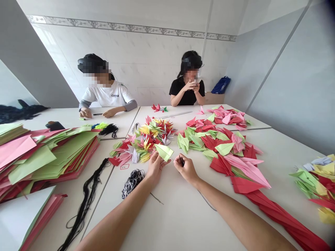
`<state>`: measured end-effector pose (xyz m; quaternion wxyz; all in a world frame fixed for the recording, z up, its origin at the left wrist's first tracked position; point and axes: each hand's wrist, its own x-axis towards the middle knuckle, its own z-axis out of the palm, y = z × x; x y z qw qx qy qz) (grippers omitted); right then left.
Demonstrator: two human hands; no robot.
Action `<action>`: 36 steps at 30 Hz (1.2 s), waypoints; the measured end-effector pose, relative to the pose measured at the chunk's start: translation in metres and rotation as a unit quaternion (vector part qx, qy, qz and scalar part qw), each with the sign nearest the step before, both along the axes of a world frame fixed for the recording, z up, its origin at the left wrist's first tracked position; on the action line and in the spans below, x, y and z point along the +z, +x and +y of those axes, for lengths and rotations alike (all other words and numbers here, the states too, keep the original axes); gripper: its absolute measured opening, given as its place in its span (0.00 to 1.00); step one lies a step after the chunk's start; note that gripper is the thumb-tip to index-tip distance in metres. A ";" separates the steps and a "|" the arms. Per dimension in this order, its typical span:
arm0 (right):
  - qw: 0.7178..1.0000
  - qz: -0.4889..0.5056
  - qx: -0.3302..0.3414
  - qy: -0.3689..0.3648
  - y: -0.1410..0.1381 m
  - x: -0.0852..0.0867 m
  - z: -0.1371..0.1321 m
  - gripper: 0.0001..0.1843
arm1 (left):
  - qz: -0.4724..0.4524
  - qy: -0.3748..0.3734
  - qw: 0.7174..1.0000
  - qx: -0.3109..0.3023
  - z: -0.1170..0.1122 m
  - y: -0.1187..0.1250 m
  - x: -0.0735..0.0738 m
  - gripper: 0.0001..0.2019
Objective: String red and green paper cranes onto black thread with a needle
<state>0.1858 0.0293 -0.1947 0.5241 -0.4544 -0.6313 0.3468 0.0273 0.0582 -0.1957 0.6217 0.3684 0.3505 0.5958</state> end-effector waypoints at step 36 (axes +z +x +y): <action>1.000 0.007 -0.024 -0.014 0.002 -0.001 0.003 0.13 | 0.038 0.023 0.997 -0.060 -0.003 0.002 0.002 0.23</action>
